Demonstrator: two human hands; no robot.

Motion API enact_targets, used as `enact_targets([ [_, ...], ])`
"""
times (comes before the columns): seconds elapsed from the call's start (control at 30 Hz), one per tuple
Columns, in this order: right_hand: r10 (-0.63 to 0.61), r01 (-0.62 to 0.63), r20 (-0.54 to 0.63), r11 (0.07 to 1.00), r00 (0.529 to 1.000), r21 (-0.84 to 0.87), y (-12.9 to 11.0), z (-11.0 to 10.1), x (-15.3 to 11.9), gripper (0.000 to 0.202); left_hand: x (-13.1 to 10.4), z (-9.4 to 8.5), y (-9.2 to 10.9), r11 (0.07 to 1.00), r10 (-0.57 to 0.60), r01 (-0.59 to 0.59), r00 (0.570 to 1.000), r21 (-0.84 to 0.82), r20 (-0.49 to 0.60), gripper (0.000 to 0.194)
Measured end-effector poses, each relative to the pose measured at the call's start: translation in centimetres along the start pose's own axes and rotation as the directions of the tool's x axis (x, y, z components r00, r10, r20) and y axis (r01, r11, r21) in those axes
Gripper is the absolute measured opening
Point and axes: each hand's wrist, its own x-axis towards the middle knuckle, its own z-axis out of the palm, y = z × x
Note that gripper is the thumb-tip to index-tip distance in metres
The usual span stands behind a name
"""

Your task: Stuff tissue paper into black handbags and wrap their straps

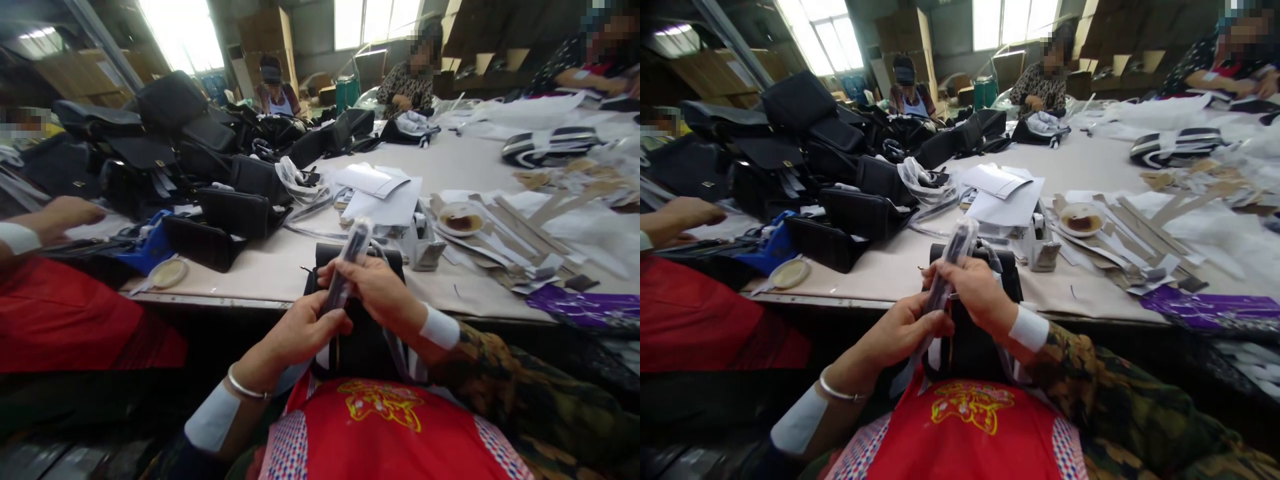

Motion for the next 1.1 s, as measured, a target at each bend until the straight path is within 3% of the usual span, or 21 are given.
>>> enact_targets([
  [0.07,-0.114,0.128,-0.142,0.988,0.983,0.090,-2.1,-0.9,1.3,0.018,0.0,-0.1,-0.4,1.000,-0.023,0.023,1.000,-0.002,0.010,0.029],
  [0.1,-0.153,0.173,-0.154,0.976,0.976,0.130,-2.9,-1.3,1.7,0.018,0.0,-0.2,-0.5,0.999,-0.039,0.039,0.999,-0.010,0.010,0.030],
  [0.2,-0.135,0.128,0.021,0.973,0.991,0.191,-2.9,-1.4,1.2,0.029,0.3,-0.4,-0.5,0.998,-0.049,0.047,0.998,-0.048,-0.044,0.037],
  [0.3,0.025,-0.040,0.252,0.998,0.967,0.057,-0.8,-0.5,-0.1,0.038,0.6,-0.5,0.1,0.999,0.002,-0.005,0.998,-0.035,-0.067,0.042],
  [0.33,0.048,-0.048,0.243,0.999,0.969,-0.006,-0.4,-0.3,-0.3,0.037,0.7,-0.5,0.1,0.999,0.015,-0.017,0.998,-0.043,-0.056,0.043],
  [0.4,0.005,0.002,0.111,0.998,0.994,-0.055,-0.5,-0.1,0.1,0.031,0.8,-0.3,-0.1,0.994,0.017,-0.018,1.000,-0.107,-0.010,0.039],
  [0.5,-0.129,0.133,-0.097,0.991,0.987,0.031,-2.7,-0.8,1.4,0.025,0.7,0.1,-0.8,0.978,-0.042,0.054,0.997,-0.203,0.066,0.034],
  [0.6,-0.132,0.134,-0.020,0.985,0.991,0.109,-4.0,-1.1,1.7,0.035,1.0,0.3,-1.0,0.982,-0.056,0.053,0.998,-0.183,-0.009,0.035],
  [0.7,-0.048,0.046,0.115,0.999,0.992,0.017,-3.0,-0.5,1.0,0.043,1.6,0.5,-0.7,0.989,-0.029,0.007,0.988,-0.144,-0.150,0.038],
  [0.8,-0.062,0.065,0.046,0.996,0.997,-0.056,-2.2,0.0,0.9,0.037,1.9,0.8,-0.6,0.985,-0.023,-0.005,0.987,-0.172,-0.158,0.035],
  [0.93,-0.138,0.140,-0.051,0.989,0.989,0.037,-3.0,-0.3,1.8,0.035,2.2,1.3,-0.9,0.956,-0.042,0.025,0.998,-0.291,-0.056,0.034],
  [1.1,-0.055,0.055,-0.043,0.998,0.998,-0.013,-2.3,-0.3,2.0,0.036,3.0,1.5,0.2,0.976,0.038,-0.065,0.991,-0.206,-0.130,0.042],
])
